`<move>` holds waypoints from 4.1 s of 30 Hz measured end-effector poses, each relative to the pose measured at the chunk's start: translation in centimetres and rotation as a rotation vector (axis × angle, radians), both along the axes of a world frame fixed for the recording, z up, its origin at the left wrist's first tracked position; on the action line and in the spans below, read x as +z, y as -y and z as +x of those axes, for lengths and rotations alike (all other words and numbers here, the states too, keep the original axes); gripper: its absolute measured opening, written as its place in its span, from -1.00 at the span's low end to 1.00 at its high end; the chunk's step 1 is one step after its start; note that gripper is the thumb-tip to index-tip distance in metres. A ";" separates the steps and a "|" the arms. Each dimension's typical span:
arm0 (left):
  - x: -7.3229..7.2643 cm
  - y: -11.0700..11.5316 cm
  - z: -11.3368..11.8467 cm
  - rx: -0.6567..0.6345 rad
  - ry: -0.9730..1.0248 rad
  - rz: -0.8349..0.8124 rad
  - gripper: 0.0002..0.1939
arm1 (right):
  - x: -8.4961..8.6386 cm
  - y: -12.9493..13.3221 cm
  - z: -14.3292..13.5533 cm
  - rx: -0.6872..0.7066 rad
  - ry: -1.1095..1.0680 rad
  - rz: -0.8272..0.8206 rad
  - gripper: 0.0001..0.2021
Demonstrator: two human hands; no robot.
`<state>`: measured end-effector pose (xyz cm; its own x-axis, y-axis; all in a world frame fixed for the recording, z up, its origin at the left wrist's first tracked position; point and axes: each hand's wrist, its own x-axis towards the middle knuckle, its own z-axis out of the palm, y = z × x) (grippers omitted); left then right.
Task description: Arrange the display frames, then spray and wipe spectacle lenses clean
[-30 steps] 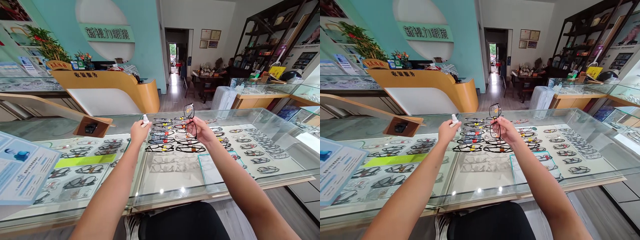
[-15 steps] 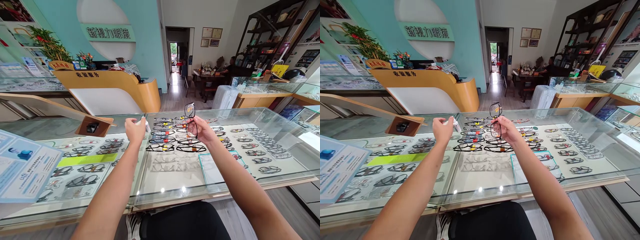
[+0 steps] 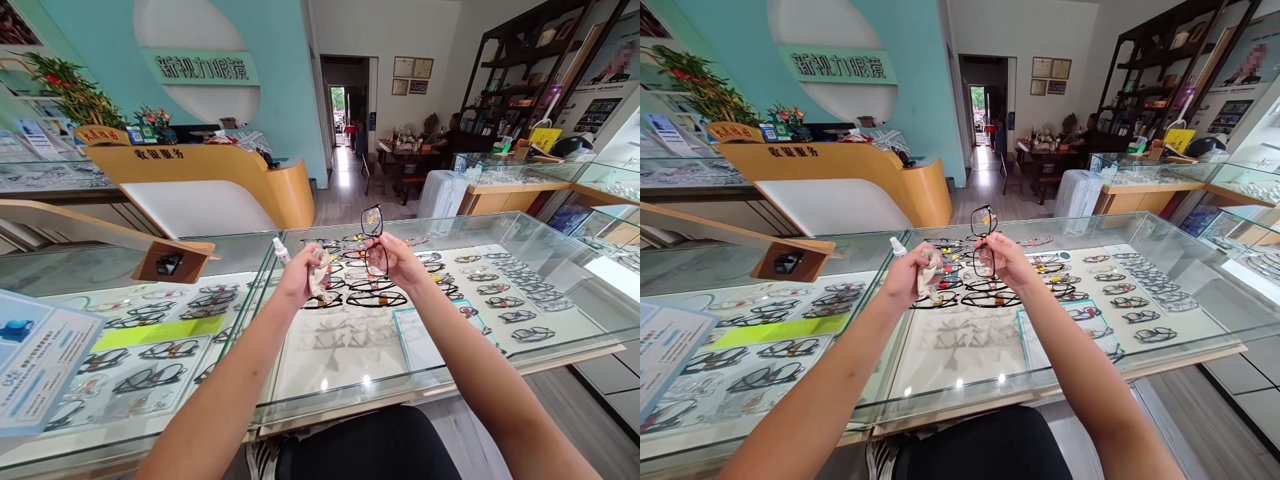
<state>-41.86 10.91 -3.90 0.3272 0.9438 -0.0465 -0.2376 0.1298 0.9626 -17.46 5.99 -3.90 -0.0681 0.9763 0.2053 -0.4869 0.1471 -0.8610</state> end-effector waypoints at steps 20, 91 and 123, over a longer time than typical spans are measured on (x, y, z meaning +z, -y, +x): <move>-1.0 2.7 2.6 -0.155 0.075 0.014 -0.25 | -0.3 0.2 -1.6 0.050 -0.011 -0.021 -0.49; -0.9 5.7 4.4 0.075 -0.103 0.448 -0.30 | -1.3 1.7 -5.1 0.097 -0.123 -0.020 -0.51; -1.2 4.9 4.0 -0.078 -0.083 0.332 -0.25 | -1.2 1.2 -4.3 0.075 -0.164 -0.084 -0.51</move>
<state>-37.89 6.04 -5.13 0.4067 0.8843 0.2292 -0.1589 -0.1786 0.9710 -21.75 4.75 -5.09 -0.1138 0.9839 0.1378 -0.6284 0.0362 -0.7770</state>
